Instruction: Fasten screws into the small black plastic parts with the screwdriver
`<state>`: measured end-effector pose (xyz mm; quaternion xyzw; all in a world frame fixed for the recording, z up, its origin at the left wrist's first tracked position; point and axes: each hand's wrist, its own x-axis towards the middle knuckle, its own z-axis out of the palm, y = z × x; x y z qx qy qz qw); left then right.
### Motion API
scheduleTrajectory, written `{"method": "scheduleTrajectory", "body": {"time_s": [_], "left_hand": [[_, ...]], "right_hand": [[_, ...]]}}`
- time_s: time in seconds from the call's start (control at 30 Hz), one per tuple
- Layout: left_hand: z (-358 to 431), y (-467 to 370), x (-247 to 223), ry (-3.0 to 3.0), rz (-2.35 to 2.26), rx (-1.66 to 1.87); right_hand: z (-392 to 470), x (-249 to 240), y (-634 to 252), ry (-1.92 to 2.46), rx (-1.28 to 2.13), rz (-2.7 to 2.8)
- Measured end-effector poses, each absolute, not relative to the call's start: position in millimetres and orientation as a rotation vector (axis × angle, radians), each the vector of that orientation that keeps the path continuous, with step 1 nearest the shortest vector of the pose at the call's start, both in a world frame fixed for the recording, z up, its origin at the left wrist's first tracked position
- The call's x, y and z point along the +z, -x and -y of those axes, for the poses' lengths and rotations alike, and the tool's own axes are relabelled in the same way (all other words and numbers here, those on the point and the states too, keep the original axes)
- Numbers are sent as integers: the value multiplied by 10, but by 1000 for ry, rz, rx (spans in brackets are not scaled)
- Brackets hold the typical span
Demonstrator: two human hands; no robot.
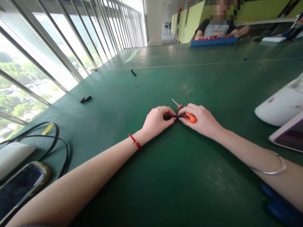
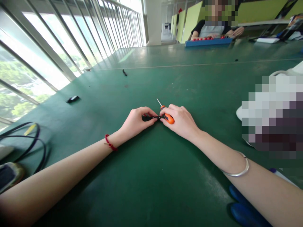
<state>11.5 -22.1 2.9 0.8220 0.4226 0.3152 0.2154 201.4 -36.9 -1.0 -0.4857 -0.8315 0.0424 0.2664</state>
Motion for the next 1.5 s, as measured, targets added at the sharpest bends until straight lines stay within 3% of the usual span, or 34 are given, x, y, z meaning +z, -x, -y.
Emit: {"method": "scheduleTrajectory", "body": {"time_s": [0.23,0.53,1.1,1.5], "left_hand": [[188,-105,20,-2152,-1098,898],[298,-129,73,-2556,-1217,948],[346,-115,77,-2580,-1159,1005],[364,-141,66,-2544,-1228,810]], "right_hand": [[369,-16,-2014,1319,117,2243],[419,28,-2009,1221,118,2217],[467,68,-2018,1221,123,2117],[442,59,-2023,1235,216,2017]]}}
